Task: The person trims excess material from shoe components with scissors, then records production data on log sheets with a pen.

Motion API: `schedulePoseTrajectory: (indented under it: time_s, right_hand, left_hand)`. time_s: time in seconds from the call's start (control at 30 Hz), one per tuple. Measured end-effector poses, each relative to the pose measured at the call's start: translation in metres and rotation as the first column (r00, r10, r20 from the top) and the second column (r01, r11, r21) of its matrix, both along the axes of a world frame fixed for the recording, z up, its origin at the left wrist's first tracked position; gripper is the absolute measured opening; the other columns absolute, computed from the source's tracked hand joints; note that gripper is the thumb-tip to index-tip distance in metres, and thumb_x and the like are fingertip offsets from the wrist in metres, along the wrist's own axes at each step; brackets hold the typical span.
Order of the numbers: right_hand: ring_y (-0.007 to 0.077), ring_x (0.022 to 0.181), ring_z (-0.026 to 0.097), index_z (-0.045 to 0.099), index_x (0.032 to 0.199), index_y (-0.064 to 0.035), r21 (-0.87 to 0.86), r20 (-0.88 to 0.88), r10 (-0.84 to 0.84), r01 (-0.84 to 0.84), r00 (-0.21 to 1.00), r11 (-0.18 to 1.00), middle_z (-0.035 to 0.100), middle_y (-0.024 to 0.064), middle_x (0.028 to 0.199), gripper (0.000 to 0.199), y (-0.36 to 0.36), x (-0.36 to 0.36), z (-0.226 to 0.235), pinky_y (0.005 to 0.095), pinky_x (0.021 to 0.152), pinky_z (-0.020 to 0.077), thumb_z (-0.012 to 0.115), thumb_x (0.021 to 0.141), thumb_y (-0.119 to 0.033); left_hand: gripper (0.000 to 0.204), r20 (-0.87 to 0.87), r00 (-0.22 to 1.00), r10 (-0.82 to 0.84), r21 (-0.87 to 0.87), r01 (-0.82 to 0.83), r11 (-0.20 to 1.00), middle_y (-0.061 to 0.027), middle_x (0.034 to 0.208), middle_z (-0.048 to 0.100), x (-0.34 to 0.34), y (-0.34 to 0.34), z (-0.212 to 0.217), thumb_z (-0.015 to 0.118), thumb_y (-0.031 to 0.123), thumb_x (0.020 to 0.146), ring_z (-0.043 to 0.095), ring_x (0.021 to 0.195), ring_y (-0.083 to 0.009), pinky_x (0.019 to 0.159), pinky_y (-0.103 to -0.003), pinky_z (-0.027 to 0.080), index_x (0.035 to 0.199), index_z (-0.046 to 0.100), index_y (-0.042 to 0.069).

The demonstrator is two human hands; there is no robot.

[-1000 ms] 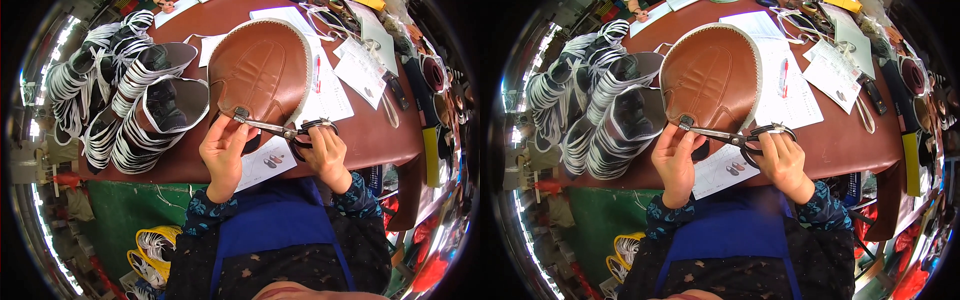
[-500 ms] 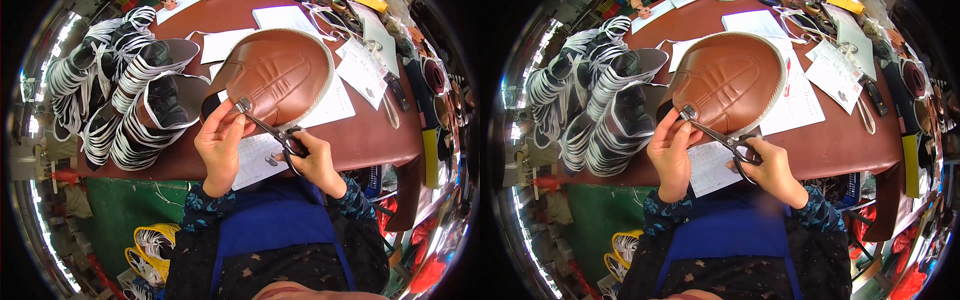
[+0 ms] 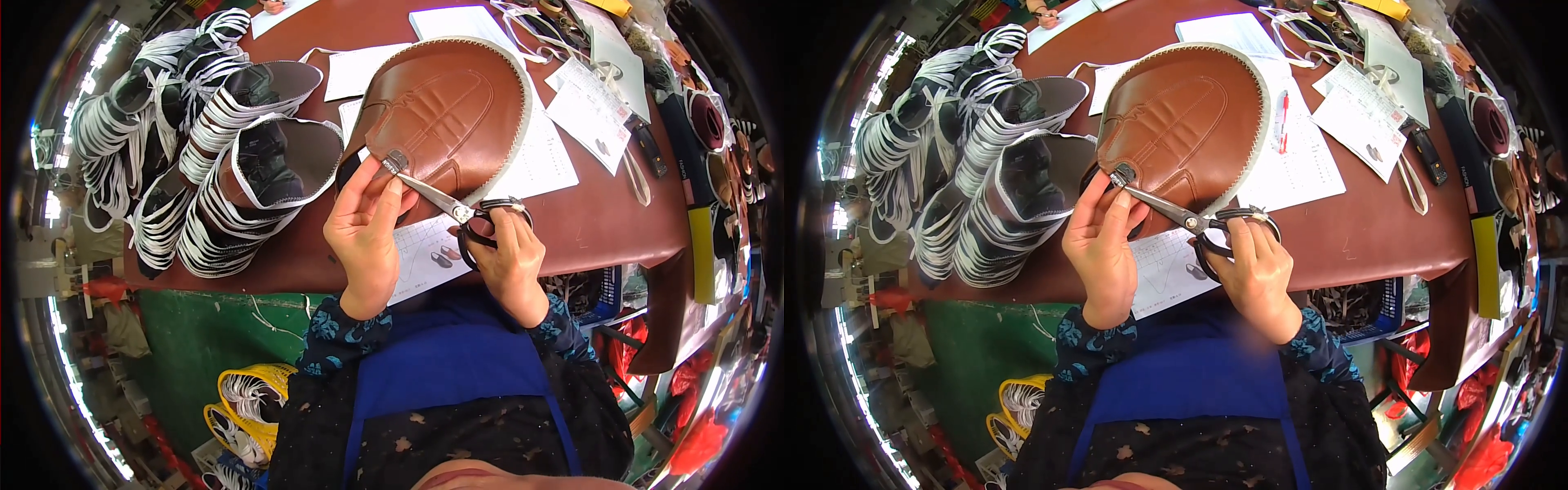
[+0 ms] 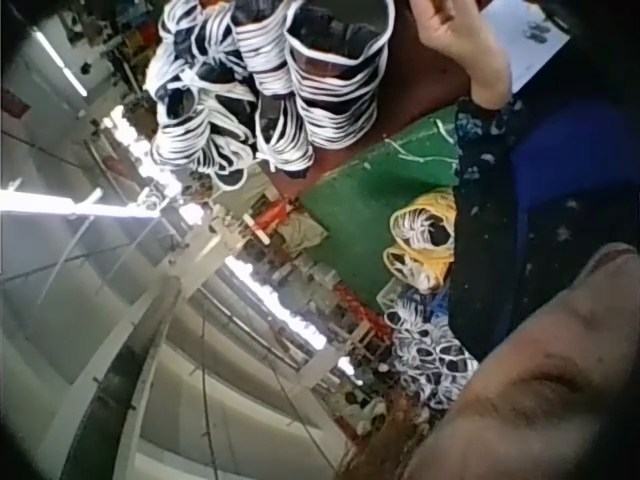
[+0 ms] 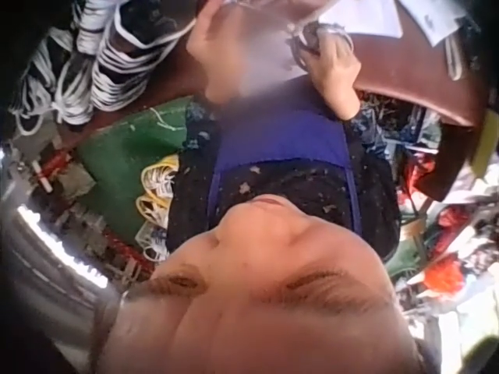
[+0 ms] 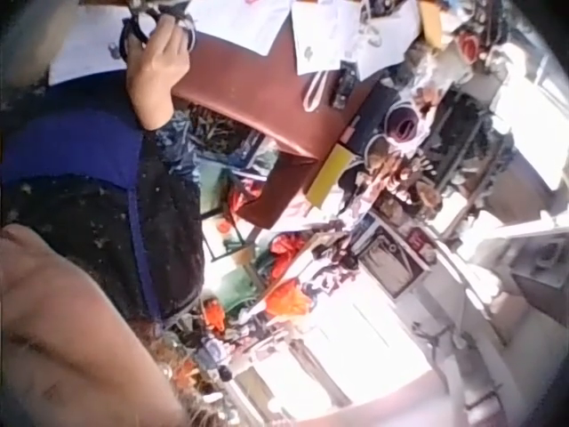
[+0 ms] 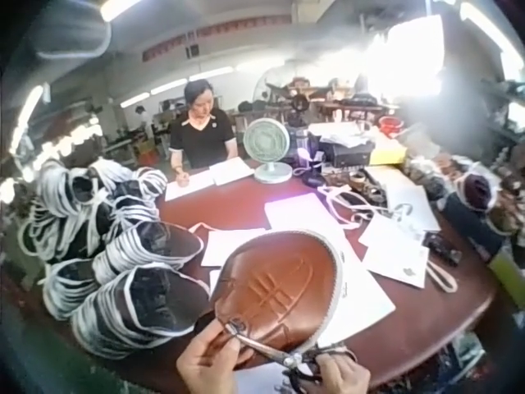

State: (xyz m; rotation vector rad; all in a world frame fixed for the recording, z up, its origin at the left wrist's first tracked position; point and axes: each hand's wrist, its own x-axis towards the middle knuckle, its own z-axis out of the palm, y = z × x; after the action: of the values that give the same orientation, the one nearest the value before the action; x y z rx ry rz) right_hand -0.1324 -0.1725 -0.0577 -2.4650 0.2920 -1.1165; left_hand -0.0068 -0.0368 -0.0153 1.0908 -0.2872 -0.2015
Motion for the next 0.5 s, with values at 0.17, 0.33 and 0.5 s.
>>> schedulePoseTrajectory:
  time_s: [0.17, 0.33, 0.5]
  right_hand:
    - [0.0254, 0.067, 0.061, 0.064, 0.109, 0.0037, -0.077, 0.01, -0.065, 0.066, 0.998, 0.995, 0.063, 0.0094, 0.08, 0.05, 0.0034, 0.0031, -0.0008, 0.0364, 0.058, 0.0524, 0.095, 0.074, -0.012]
    - [0.0265, 0.066, 0.062, 0.064, 0.107, 0.0031, -0.054, 0.057, -0.081, 0.084, 0.995, 0.995, 0.063, 0.0095, 0.079, 0.049, 0.0077, 0.0087, -0.0012, 0.0364, 0.058, 0.0522, 0.095, 0.073, -0.012]
    - [0.0278, 0.066, 0.062, 0.063, 0.104, 0.0023, -0.064, 0.044, -0.097, 0.1, 0.994, 0.993, 0.062, 0.0096, 0.078, 0.047, 0.009, 0.0096, 0.0038, 0.037, 0.058, 0.0522, 0.095, 0.073, -0.012]
  left_hand:
    - [0.044, -0.013, 1.0, 0.013, -0.023, -0.013, 1.0, -0.0152, 0.126, 0.073, -0.0015, -0.0028, -0.0011, 0.067, -0.004, 0.1, 0.073, 0.109, -0.0179, 0.09, -0.031, 0.065, 0.143, 0.059, -0.005]
    - [0.044, 0.07, 0.997, 0.015, -0.019, -0.014, 1.0, -0.0138, 0.124, 0.073, -0.0005, -0.0045, -0.0009, 0.067, -0.004, 0.1, 0.072, 0.107, -0.0166, 0.09, -0.03, 0.064, 0.143, 0.059, -0.005]
    - [0.045, 0.102, 0.995, 0.019, 0.002, -0.019, 1.0, -0.0123, 0.121, 0.073, 0.0026, -0.0021, -0.0038, 0.068, -0.005, 0.099, 0.073, 0.101, -0.0149, 0.088, -0.029, 0.064, 0.143, 0.06, -0.005]
